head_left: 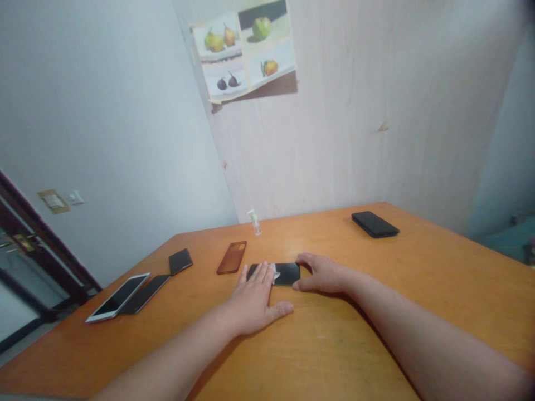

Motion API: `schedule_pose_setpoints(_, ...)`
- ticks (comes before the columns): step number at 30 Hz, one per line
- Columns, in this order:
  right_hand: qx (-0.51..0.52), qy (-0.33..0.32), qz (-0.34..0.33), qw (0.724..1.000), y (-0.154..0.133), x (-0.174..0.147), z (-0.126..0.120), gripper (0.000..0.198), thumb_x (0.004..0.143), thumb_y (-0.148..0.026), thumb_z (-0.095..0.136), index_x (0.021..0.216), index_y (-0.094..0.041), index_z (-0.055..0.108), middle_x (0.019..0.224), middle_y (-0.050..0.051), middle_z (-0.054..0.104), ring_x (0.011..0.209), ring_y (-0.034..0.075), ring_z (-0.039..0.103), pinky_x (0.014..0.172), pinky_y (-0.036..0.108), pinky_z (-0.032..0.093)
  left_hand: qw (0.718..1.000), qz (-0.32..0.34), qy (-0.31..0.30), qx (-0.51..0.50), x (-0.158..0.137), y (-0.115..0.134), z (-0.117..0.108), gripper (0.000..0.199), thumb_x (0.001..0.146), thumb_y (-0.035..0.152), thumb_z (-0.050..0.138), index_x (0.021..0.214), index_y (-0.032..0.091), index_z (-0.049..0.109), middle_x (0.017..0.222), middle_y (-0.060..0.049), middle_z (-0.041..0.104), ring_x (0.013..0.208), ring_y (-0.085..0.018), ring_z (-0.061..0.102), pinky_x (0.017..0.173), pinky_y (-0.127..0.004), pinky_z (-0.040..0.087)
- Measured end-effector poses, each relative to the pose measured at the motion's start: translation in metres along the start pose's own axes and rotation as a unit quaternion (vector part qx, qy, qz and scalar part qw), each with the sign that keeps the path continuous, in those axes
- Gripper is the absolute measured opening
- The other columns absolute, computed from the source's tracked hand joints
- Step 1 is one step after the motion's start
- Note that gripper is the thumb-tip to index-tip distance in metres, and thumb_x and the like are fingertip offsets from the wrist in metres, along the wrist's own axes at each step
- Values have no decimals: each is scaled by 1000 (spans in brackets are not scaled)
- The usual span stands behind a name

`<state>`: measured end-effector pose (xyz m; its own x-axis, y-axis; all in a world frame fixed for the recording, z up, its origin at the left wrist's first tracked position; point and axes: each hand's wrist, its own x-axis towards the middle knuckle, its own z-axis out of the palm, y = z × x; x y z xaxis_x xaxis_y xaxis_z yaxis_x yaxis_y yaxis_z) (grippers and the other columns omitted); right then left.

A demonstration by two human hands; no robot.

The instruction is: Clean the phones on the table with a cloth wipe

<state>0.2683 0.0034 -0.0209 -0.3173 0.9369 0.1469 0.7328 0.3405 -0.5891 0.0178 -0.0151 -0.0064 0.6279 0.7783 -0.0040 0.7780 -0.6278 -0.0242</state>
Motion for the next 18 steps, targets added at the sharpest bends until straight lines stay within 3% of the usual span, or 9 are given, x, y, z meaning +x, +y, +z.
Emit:
schedule_pose_setpoints(4,10,1,13,1000,1,1,1,66,62,-57,75,118,-24,64,118,8,66,105,30,62,89,37,47,1000,27,-8,10,-13,-1,0,93,87,77,23,155,16,13,160,-14,16,149,-31,7,119,-53,-1)
schedule_pose_setpoints(11,-8,4,2,1000,0,2,1,61,63,-55,74,115,-24,65,115,7,68,102,29,63,88,35,47,999,-27,-5,-17,27,9,-2,99,83,82,22,154,13,17,159,-18,17,148,-34,10,115,-62,4)
schedule_pose_setpoints(18,-16,6,6,1000,4,3,2,69,60,-62,74,117,-24,64,117,7,67,104,29,62,87,35,47,998,41,-37,4,-14,18,-7,95,86,77,24,155,13,10,160,-16,10,149,-31,5,118,-56,3)
